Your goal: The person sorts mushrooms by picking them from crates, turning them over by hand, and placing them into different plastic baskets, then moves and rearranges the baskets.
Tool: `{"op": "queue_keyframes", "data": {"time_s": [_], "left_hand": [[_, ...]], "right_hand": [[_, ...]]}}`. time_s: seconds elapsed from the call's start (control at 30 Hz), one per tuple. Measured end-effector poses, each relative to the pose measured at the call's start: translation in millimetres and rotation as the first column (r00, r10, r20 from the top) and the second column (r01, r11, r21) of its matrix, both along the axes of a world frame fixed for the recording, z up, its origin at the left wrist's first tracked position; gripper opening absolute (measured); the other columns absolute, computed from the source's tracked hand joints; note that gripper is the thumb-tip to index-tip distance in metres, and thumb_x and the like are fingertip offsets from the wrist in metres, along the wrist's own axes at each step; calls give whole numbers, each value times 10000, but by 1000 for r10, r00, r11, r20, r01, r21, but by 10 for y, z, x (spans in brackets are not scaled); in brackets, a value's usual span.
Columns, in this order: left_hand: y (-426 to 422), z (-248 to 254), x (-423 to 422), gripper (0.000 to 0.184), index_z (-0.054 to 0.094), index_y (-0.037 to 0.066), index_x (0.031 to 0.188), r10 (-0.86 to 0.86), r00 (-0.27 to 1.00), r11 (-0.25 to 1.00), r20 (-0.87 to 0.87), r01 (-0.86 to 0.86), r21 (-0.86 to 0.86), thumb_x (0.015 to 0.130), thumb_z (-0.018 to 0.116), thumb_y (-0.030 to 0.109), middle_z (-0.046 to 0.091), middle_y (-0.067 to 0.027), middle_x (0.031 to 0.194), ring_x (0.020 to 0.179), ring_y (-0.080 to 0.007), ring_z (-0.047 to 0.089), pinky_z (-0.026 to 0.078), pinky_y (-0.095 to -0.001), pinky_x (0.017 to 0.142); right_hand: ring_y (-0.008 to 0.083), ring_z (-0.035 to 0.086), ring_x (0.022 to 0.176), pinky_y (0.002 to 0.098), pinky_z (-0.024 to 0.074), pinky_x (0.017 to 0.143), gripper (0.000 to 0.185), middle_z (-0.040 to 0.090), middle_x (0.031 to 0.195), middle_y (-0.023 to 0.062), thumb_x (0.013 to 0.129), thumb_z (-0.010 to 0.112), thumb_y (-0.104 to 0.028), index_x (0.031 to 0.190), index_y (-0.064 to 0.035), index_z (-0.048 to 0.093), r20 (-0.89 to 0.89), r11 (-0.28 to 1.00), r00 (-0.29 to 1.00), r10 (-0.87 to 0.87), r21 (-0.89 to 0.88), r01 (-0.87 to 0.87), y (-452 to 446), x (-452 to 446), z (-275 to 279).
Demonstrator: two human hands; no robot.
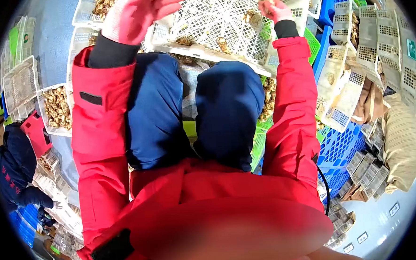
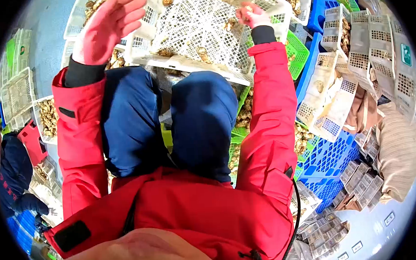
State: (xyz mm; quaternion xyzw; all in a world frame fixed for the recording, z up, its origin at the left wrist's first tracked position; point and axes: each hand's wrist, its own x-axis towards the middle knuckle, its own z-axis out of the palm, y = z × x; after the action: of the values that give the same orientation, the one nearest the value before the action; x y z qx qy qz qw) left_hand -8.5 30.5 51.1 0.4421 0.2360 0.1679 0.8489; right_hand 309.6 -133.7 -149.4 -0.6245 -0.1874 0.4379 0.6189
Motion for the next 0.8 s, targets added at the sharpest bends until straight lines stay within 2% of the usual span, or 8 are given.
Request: {"op": "queue_keyframes", "data": {"time_s": [0.17, 0.2, 0.37, 0.43, 0.47, 0.5, 0.63, 0.8], "left_hand": [[-165, -429, 101, 428, 433, 8, 1162, -83, 981, 990, -173, 101, 96, 888, 373, 332, 523, -127, 1096, 963, -188, 527, 411, -293, 832], [-138, -422, 105, 426, 435, 9, 1160, -85, 976, 986, -199, 111, 121, 888, 374, 331, 523, -128, 1097, 959, -186, 529, 411, -291, 831], [-94, -454, 145, 440, 447, 7, 1148, -105, 979, 961, -172, 144, 235, 875, 400, 349, 540, -119, 1068, 923, -180, 545, 415, -286, 821], [-91, -492, 124, 438, 453, 7, 1142, -113, 972, 969, -204, 153, 192, 871, 407, 349, 547, -111, 1056, 908, -176, 550, 420, -285, 812], [-88, -484, 127, 435, 454, 8, 1141, -119, 972, 968, -201, 159, 193, 871, 408, 346, 547, -110, 1056, 907, -175, 550, 421, -284, 810], [-92, -465, 137, 431, 455, 9, 1141, -128, 972, 967, -196, 167, 194, 871, 409, 342, 547, -109, 1057, 906, -174, 551, 422, -284, 809], [-85, -465, 113, 405, 460, 29, 1141, -145, 965, 962, -221, 190, 199, 877, 399, 331, 545, -100, 1069, 938, -165, 542, 414, -273, 813], [-54, -717, 110, 389, 474, 54, 1125, -228, 949, 949, -215, 267, 170, 872, 409, 342, 559, -65, 1038, 910, -141, 546, 416, -261, 787]], "right_hand": [[212, 585, 793, 319, 479, 695, 343, 600, 883, 141, 734, 562, -231, 1064, -138, 554, 274, 756, 943, 189, -654, 39, 136, 152, -1036], [254, 563, 916, 358, 435, 807, 500, 587, 992, 147, 664, 555, -396, 1104, -158, 539, 585, 553, 605, 540, -788, 269, 230, 55, -913], [227, 510, 1031, 310, 380, 889, 611, 515, 1150, 91, 662, 571, -413, 1197, -146, 445, 517, 428, 495, 698, -856, 290, 466, -190, -807], [197, 581, 857, 311, 459, 757, 526, 610, 949, 68, 668, 638, -336, 1132, -131, 501, 518, 622, 735, 437, -764, 169, 396, 36, -905], [155, 577, 696, 298, 480, 593, 425, 613, 756, 42, 674, 689, -236, 1065, -138, 553, 115, 924, 993, -38, -373, 79, 288, 66, -1065], [139, 553, 661, 279, 462, 509, 360, 588, 755, 34, 728, 653, -142, 1071, -120, 546, 64, 940, 994, -85, -327, 101, 222, -11, -750], [187, 564, 762, 290, 496, 577, 380, 568, 932, 114, 780, 585, -163, 1134, -81, 472, -515, 953, 849, 121, 300, 47, -215, -201, -144], [245, 506, 959, 324, 490, 692, 513, 444, 1148, 174, 812, 543, -146, 1254, -156, 283, -540, 837, 812, 222, 533, 126, -450, -730, 464]]}}
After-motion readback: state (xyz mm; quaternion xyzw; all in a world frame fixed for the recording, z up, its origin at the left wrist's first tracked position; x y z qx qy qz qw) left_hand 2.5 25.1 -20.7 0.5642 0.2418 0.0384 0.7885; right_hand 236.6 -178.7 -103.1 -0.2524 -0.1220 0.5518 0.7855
